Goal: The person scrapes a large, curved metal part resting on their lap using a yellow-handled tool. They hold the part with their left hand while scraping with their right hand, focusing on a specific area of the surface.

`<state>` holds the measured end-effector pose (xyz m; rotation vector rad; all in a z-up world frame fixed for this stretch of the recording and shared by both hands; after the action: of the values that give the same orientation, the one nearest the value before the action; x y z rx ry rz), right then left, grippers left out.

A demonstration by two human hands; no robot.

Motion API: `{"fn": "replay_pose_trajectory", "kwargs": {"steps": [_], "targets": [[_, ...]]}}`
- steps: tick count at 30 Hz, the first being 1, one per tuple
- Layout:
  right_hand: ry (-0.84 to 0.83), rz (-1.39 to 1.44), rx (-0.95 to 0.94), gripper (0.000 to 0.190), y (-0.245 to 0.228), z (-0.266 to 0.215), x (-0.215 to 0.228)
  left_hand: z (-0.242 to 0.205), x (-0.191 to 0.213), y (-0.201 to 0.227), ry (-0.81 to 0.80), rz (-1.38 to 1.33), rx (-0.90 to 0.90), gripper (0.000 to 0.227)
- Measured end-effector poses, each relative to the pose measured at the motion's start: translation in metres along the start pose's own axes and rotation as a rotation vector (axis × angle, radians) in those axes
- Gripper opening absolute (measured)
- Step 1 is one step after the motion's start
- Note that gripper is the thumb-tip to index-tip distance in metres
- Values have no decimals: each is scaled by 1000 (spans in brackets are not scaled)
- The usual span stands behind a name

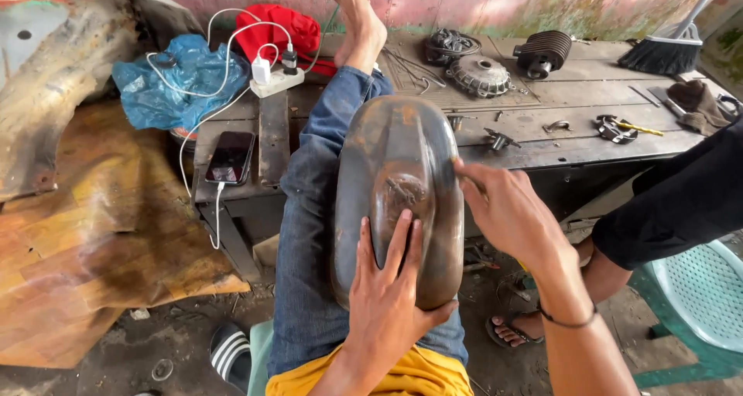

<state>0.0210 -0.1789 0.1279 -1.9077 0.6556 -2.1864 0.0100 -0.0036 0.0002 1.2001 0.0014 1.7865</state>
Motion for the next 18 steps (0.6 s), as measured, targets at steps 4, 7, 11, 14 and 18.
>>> {"fn": "replay_pose_trajectory", "kwargs": {"steps": [4, 7, 11, 14, 18], "targets": [[1, -15, 15, 41, 9, 12, -7, 0, 1, 2, -10, -12, 1, 123], [155, -37, 145, 38, 12, 33, -7, 3, 3, 3, 24, 67, -21, 115], [-39, -76, 51, 39, 6, 25, 9, 3, 4, 1, -10, 4, 5, 124], [5, -67, 57, 38, 11, 32, -1, 1, 2, 3, -14, -16, -8, 119], [72, -39, 120, 39, 9, 39, -2, 4, 9, 4, -37, -40, 17, 115]]}}
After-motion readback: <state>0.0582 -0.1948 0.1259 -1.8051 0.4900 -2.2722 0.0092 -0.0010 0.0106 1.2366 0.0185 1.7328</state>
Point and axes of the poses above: each hand's wrist, its own z-axis towards the middle knuckle, its own x-axis out of the back of the hand, y = z × x, the point moved 1 cm from there along z, towards the middle knuckle, and after that the axes turned 4 degrees about x, right-handed, at the moved point
